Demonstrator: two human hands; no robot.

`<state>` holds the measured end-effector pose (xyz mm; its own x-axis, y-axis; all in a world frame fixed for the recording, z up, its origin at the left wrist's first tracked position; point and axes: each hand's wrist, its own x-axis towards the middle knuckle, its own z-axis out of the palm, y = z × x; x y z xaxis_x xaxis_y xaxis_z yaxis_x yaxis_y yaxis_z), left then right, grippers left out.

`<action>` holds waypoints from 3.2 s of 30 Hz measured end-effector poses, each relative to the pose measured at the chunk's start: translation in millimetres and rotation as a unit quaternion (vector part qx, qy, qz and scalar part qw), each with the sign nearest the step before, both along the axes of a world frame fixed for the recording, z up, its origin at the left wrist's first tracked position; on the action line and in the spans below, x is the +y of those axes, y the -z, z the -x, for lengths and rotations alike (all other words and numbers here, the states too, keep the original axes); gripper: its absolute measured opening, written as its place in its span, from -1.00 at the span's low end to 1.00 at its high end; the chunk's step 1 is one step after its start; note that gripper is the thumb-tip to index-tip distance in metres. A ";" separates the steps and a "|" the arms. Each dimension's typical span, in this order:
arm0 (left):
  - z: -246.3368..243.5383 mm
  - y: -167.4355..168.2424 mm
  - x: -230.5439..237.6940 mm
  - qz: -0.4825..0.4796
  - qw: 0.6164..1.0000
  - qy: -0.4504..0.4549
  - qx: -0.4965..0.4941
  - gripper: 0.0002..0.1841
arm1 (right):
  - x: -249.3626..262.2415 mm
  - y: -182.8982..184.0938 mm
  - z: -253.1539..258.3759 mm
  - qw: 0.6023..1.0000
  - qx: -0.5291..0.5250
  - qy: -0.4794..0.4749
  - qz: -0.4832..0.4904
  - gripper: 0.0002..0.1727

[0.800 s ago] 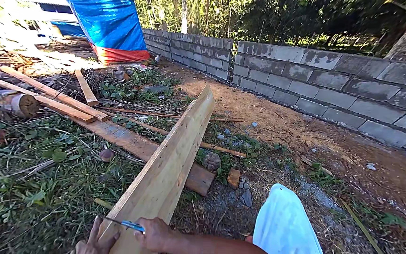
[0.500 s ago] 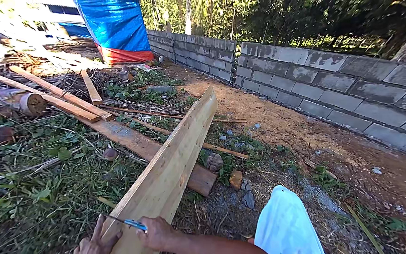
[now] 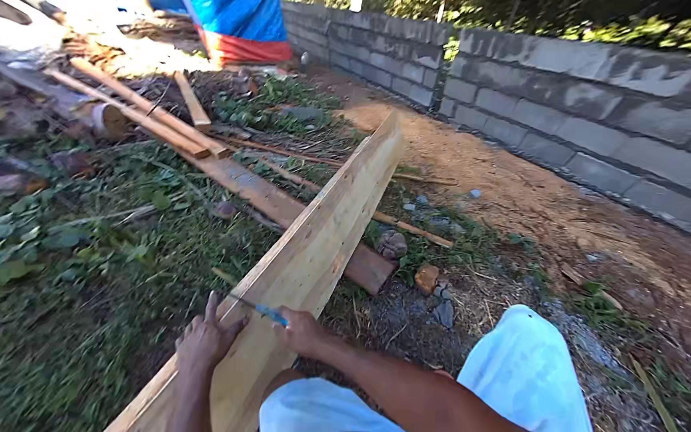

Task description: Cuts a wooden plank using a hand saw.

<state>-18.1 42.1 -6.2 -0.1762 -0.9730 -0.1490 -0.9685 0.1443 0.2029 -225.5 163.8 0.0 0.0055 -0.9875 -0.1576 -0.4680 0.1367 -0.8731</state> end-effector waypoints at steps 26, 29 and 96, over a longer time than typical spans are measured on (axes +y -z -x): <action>8.4 -4.5 -1.0 -0.048 0.997 -0.048 -0.045 0.05 | 172.2 -51.9 66.6 0.983 0.179 0.038 0.033 -0.47; 10.4 -5.6 4.2 -0.048 0.997 -0.050 -0.046 0.04 | 69.4 -21.2 22.9 0.991 0.134 0.010 -0.004 -0.54; 17.5 -9.4 16.9 -0.043 0.996 -0.055 -0.047 0.02 | 192.3 -57.9 71.8 0.981 0.185 0.033 0.050 -0.50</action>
<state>-35.6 59.0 3.2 -0.0501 -0.9686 -0.2434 -0.9928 0.0217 0.1178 -297.3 356.0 57.9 -0.0989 -0.9943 -0.0386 -0.7480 0.0999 -0.6562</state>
